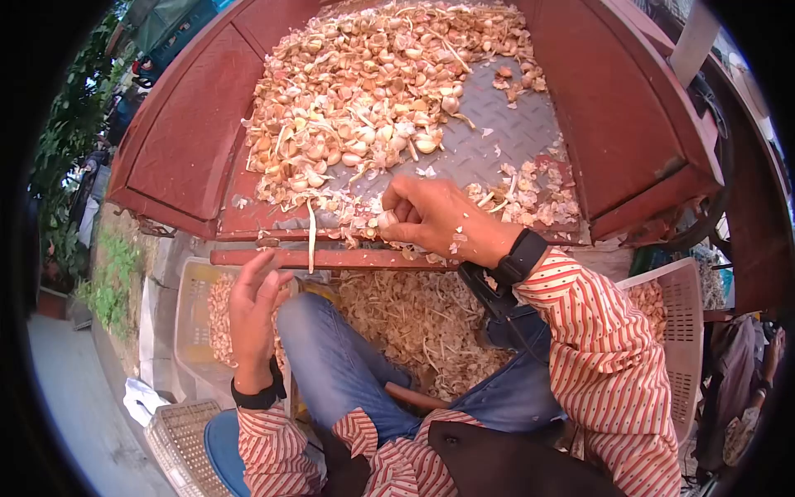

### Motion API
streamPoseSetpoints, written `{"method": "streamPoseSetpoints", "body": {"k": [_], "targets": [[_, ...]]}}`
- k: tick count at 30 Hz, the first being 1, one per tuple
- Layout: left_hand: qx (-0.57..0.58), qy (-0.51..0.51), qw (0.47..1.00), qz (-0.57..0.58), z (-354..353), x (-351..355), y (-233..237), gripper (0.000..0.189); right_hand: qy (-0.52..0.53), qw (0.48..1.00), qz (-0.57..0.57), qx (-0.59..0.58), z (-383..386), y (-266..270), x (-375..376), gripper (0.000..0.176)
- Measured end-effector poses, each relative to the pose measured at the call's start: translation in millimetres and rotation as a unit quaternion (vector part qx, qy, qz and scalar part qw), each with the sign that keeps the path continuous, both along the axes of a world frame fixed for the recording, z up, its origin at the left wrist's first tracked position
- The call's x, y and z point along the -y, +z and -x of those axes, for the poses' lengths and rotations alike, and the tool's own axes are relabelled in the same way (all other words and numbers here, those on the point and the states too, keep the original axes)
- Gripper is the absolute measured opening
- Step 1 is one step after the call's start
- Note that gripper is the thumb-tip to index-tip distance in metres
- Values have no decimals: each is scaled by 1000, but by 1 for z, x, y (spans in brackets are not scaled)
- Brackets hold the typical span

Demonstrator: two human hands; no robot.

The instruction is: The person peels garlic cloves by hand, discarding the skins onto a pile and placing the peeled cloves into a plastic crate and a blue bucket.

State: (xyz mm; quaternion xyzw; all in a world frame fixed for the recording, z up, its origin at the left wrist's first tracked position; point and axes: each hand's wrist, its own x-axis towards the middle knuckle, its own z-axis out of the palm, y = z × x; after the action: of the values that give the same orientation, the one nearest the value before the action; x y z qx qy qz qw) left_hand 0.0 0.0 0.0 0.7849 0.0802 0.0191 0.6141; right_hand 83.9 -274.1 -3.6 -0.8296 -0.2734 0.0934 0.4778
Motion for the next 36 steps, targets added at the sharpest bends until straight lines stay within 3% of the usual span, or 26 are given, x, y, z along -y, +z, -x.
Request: {"method": "streamPoseSetpoints", "body": {"k": [3, 7, 19, 25, 31, 34, 36], "targets": [[-54, -129, 940, 310, -31, 92, -17, 29, 17, 1000, -8, 17, 7, 6, -4, 23], [-54, -118, 896, 425, -39, 113, -38, 18, 0, 997, -29, 66, 12, 0, -1, 22], [-54, -88, 880, 464, -37, 116, -47, 14, 55, 995, -76, -22, 7, -7, 13, 16], [-82, -29, 882, 464, -38, 119, -51, 19, 22, 944, -235, -228, 4, -22, 12, 17], [-78, -56, 873, 478, -32, 118, -49, 20, 2, 960, -192, -203, 6, -20, 9, 19], [-47, -42, 860, 506, -32, 125, -48, 17, 5, 999, 41, -35, 11, -4, 9, 22], [-56, -50, 859, 507, -31, 124, -49, 16, 12, 999, 24, -30, 11, -6, 10, 24]]}}
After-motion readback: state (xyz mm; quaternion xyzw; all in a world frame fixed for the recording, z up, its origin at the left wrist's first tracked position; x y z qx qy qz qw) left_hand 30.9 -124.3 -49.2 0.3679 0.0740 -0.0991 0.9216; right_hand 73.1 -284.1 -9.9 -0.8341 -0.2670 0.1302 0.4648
